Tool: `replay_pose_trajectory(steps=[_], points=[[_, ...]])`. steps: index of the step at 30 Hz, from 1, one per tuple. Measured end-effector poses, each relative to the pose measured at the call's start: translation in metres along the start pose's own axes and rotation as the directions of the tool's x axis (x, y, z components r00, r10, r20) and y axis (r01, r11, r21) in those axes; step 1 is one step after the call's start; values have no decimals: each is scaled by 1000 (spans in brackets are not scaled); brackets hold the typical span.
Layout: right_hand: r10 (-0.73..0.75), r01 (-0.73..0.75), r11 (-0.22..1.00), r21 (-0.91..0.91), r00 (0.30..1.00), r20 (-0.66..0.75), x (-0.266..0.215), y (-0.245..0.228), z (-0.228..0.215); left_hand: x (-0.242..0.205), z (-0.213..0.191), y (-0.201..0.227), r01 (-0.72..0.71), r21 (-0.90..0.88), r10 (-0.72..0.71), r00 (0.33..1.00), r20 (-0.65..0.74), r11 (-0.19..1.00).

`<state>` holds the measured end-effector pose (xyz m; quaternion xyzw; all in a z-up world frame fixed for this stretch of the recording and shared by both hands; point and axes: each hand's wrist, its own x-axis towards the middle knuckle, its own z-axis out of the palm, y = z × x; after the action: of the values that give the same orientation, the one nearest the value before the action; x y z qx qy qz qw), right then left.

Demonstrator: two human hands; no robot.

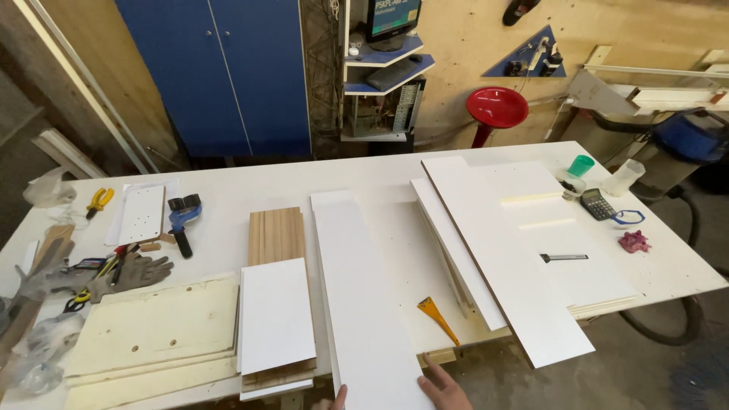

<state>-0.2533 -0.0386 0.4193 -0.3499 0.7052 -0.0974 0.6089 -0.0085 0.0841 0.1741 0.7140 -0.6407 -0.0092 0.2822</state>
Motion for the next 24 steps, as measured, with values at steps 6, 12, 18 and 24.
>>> replay_pose_trajectory(steps=[6,12,18,24], points=[[-119,88,936,342,991,69,-90,-47,-28,112,-129,48,-597,-116,523,768,-369,794],[-416,436,889,141,897,-149,-95,-76,-46,186,-220,110,-702,-264,528,686,-500,662],[-973,951,-176,254,-130,-189,-33,-148,-42,260,-276,140,-670,-249,448,683,-577,700],[-964,960,-74,270,1,-264,101,-242,-5,355,-299,137,-463,-334,204,785,-585,821]])
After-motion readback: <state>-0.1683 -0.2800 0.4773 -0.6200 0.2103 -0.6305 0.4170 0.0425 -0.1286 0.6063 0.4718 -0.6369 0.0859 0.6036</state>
